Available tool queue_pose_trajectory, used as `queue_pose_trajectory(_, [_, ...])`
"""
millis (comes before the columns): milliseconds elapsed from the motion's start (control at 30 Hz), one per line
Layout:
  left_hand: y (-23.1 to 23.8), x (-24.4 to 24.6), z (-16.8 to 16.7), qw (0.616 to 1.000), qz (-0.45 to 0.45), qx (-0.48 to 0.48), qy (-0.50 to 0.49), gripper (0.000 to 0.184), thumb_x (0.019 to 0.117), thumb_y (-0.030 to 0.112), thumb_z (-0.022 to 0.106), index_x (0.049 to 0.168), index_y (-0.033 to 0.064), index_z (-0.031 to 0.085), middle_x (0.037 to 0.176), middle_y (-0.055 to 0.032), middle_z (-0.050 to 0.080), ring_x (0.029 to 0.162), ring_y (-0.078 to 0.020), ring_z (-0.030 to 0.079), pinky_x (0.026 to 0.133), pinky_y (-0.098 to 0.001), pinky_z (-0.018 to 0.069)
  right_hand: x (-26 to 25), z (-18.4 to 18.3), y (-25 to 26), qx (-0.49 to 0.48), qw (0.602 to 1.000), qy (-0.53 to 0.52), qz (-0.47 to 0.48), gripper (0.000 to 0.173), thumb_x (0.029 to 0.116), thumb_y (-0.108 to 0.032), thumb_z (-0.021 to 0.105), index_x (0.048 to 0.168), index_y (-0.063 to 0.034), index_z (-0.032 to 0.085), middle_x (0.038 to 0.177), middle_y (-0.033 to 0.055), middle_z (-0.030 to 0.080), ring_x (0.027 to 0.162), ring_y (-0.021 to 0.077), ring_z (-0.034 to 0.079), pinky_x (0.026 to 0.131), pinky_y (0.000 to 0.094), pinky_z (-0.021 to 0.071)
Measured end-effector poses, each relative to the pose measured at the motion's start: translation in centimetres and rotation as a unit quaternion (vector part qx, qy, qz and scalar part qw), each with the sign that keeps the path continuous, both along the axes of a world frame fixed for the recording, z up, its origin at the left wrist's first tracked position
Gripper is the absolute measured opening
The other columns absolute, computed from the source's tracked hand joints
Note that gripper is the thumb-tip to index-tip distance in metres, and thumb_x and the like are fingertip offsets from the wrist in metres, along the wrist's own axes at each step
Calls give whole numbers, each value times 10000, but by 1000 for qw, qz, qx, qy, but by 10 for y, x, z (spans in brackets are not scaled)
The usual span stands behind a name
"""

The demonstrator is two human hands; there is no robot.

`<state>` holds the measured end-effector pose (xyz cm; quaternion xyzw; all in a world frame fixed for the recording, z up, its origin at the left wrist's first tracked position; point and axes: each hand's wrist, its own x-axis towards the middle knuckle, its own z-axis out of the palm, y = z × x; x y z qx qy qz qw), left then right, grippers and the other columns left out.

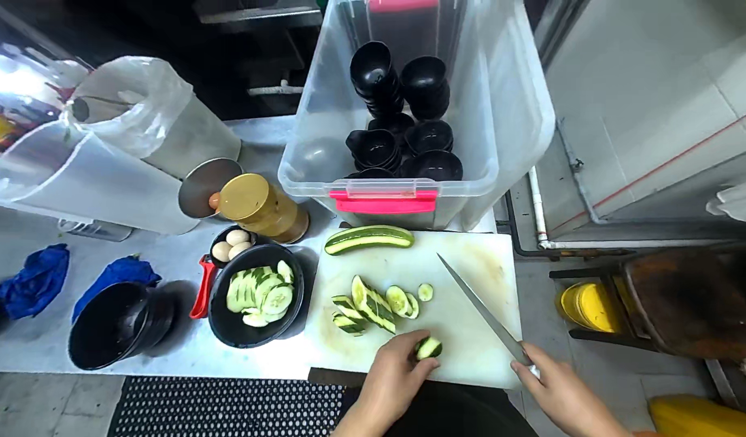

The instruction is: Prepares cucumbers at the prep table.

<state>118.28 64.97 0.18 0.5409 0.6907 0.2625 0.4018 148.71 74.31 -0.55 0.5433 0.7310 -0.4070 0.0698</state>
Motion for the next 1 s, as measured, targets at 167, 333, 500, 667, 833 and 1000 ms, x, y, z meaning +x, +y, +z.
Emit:
queue_pose_trajectory(167, [62,23,2,989,-32,31,142,538,1014,498,578,1433,160,594,1274,-76,666,953,-188,702,836,-398,608,7,0,-4,5,1000,-1,-20,376,1021,-330,565,1293,-78,622,913,157,716,806,332,709,733,559,571])
queue_pose_trajectory(333, [-4,-32,7,946,252,128,159,489,935,363,694,1291,28,659,1304,-235,615,1222,-372,586,983,-538,521,7,33,-6,-95,995,35,5,405,1040,-353,550,1261,-23,627,947,206,714,821,369,707,761,601,558])
queue_pose_trajectory(500, [-25,-53,-12,906,409,69,78,877,898,495,658,1558,18,331,1593,-248,337,1437,-387,385,1117,-570,396,-9,27,-7,-211,973,48,81,430,1055,-443,496,1238,-70,605,883,176,692,742,341,694,701,587,563])
queue_pose_trajectory(667, [4,-47,-33,918,371,98,102,926,870,561,668,1546,12,352,1605,-276,296,1485,-402,314,1181,-578,331,-28,22,-5,-200,976,26,86,437,1054,-422,497,1279,-62,599,950,200,705,885,371,705,797,609,544])
queue_pose_trajectory(833, [15,-41,-37,922,346,116,131,913,840,579,693,1517,31,421,1618,-265,278,1489,-401,311,1171,-573,353,-33,13,-3,-213,973,13,90,442,1052,-433,490,1277,-67,592,906,185,700,814,358,703,756,589,552])
queue_pose_trajectory(1000, [11,-45,-48,933,273,206,110,797,891,465,716,1482,-7,464,1596,-249,353,1479,-322,380,1175,-461,413,-43,-10,2,-334,936,105,45,379,1049,-417,531,1249,-98,583,799,94,662,586,226,635,555,437,564])
